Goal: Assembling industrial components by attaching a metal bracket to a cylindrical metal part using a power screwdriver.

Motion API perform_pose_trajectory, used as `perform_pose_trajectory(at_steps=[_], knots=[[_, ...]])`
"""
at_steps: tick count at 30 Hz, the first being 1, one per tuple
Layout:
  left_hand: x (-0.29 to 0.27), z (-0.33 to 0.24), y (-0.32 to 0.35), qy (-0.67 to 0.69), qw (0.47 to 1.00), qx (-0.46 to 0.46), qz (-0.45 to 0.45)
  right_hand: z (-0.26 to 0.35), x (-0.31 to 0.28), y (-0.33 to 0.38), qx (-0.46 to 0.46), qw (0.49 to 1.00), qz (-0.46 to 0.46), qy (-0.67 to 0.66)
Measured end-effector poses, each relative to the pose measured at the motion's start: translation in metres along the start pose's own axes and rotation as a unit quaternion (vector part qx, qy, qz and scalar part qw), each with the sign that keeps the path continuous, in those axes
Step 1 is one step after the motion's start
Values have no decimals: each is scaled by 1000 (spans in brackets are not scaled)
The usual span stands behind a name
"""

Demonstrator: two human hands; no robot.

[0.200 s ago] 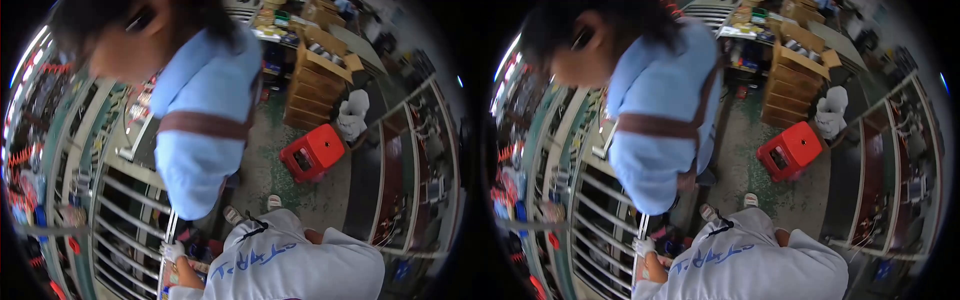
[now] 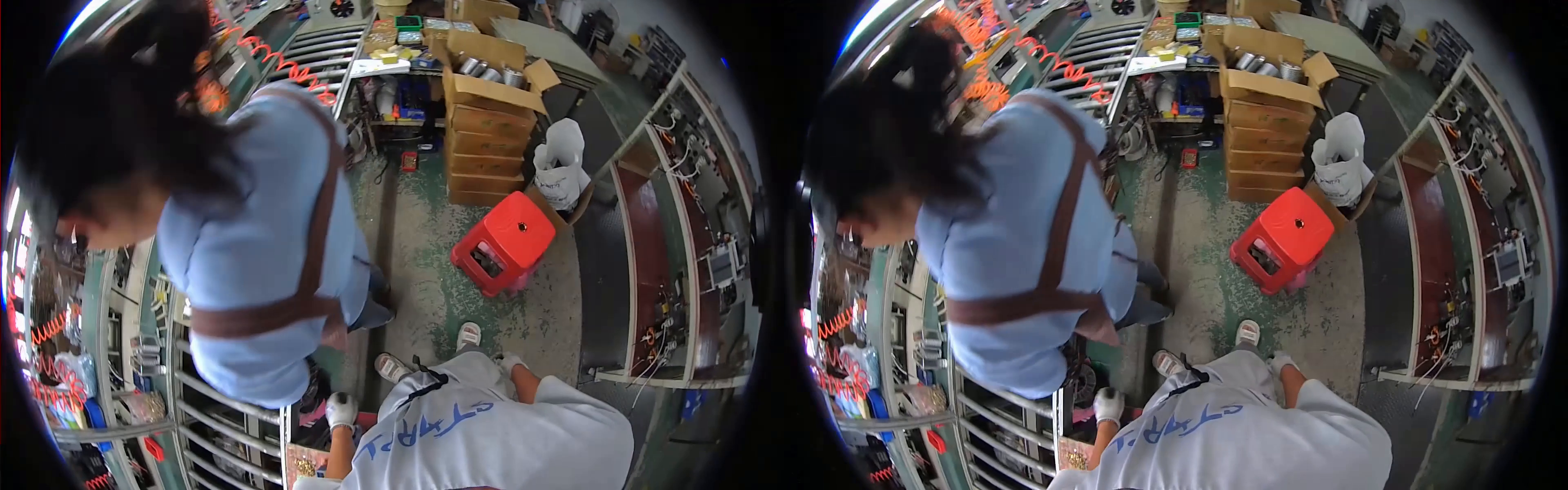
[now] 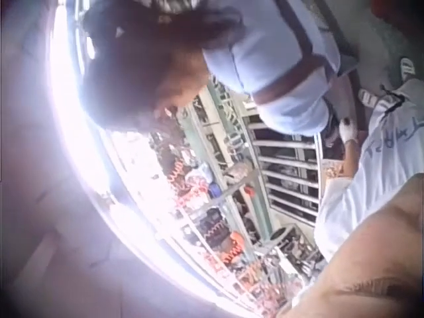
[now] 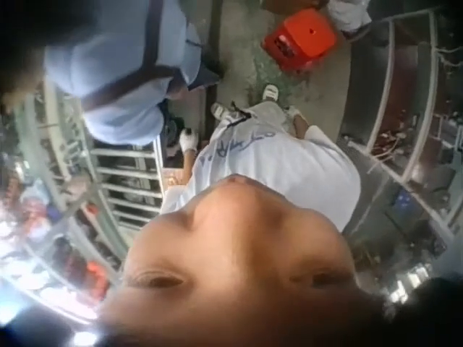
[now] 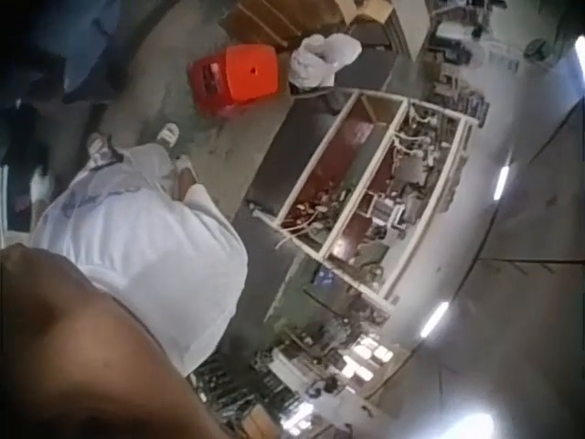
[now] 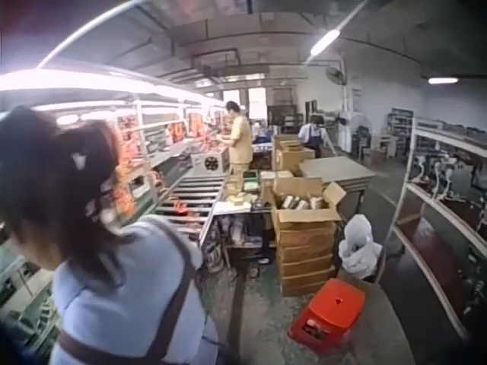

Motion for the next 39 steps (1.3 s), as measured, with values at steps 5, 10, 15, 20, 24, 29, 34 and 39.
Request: perform_pose_trajectory(at_steps=[5,10,15,20,24,29,34,39], knots=[[127,-40,-62,-129,925,86,348,-23,-52,-29,-2,996,-40,-77],[171,-194,-118,97,957,65,265,-93,-110,-59,-52,987,-84,-130],[171,-346,-183,78,969,150,178,-146,-127,-81,148,984,-3,-98],[193,-410,-278,49,952,20,301,-130,-153,-124,180,969,18,-169],[216,-440,-378,-45,939,8,340,-70,-193,-173,186,942,-42,-275],[233,-574,-538,-100,922,174,331,54,-274,-242,227,892,-91,-380],[179,-773,-612,-59,835,325,441,165,-399,-289,209,937,-63,-271],[81,-933,-613,261,719,384,518,242,-543,-327,158,877,-136,-432]])
Point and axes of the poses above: each hand's wrist, its own y-axis away from the middle knuckle, its own x-axis out of the palm, z = x × y, the point moved 2 cm from there along -y, towards the middle knuckle, and after that the axes turned 13 degrees about x, right-handed, at the moved point
